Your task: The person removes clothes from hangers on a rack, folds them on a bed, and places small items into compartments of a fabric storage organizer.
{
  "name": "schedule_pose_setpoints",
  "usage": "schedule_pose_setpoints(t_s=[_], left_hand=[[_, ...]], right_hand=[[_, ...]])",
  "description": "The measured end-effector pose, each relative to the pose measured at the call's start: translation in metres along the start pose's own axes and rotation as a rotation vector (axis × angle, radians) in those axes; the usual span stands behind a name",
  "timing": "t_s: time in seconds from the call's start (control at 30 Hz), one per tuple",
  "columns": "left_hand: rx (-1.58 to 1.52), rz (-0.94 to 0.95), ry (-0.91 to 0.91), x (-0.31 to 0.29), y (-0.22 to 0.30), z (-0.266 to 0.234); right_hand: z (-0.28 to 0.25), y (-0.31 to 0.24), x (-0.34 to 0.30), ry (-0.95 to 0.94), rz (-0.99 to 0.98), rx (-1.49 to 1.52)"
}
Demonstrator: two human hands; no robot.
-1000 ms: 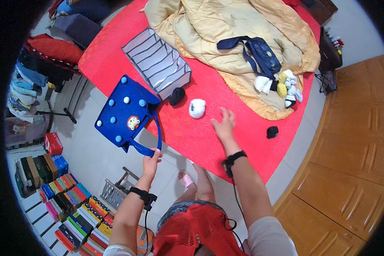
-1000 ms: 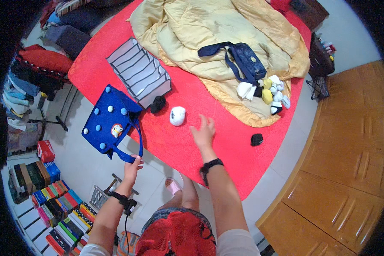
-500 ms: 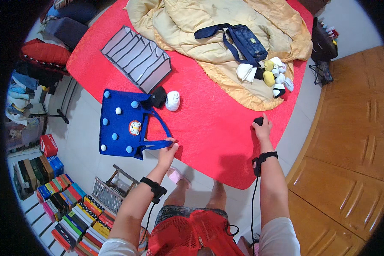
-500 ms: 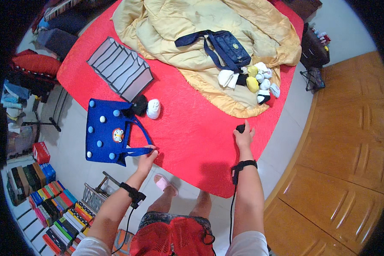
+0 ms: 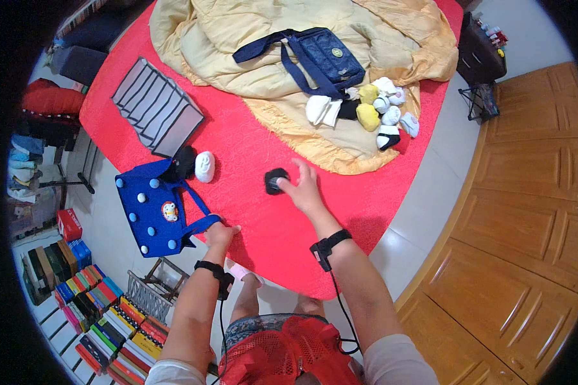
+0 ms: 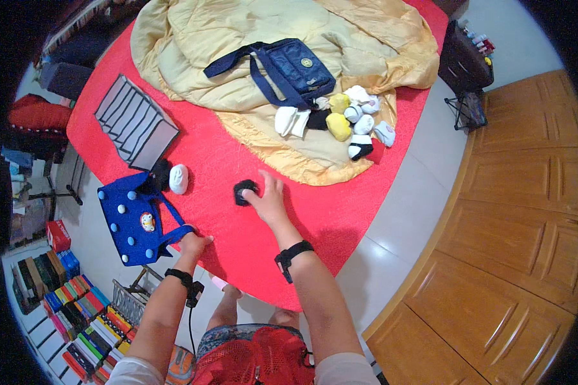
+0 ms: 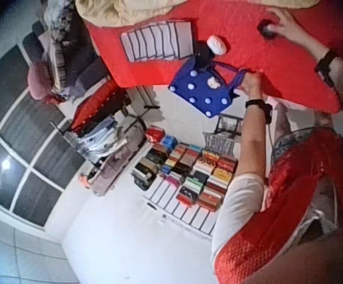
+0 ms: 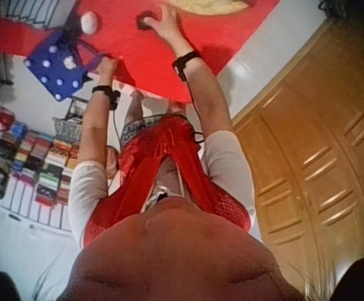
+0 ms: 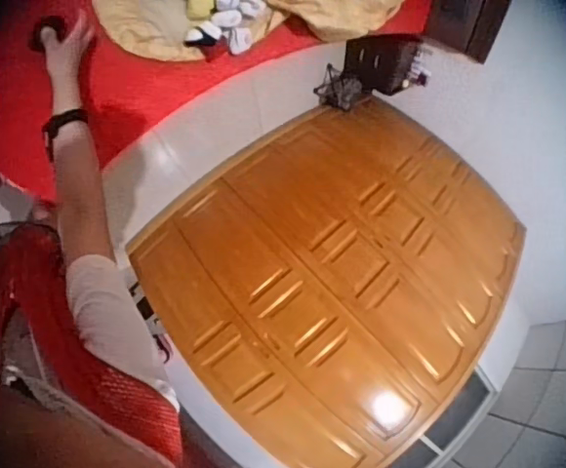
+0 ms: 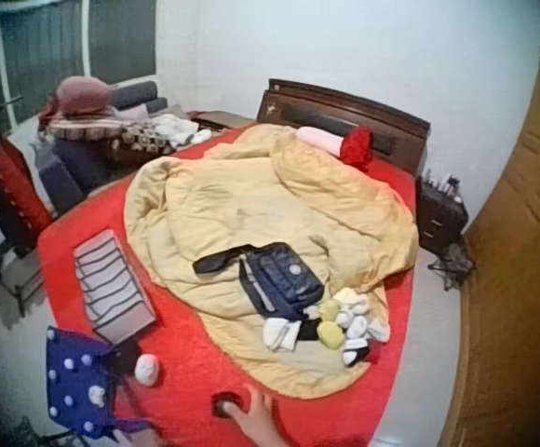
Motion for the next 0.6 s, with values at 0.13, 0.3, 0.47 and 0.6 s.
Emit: schedule_pose_setpoints(t_s=[0.13,0.3,0.47,0.6], left_hand=[[0.017,-0.04,0.054,-0.007,0.012,0.003],[0.051,-0.133,0.11,-0.013,0.021,0.002],[0.032,-0.073,0.155,-0.001,0.017,0.01],[0.026,-0.003,0.127,0.0,0.011,0.008]], right_hand=[[-0.105,0.028,0.046,0.386,-0.125,-0.24],[-0.242,0.086,0.106,0.618,0.155,-0.528],[-0.296,0.13,0.161,0.287,0.295,-0.484],[-0.277,0.121,0.176,0.208,0.271,-0.635]])
Point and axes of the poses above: each hand's wrist, its own x-axis towards the middle knuckle, its own z-axis out of the palm, y = z × x, the point moved 4 cm from there along x, towards the middle knuckle, and after that the axes turned 15 degrees about -x, right-handed, at the moved point
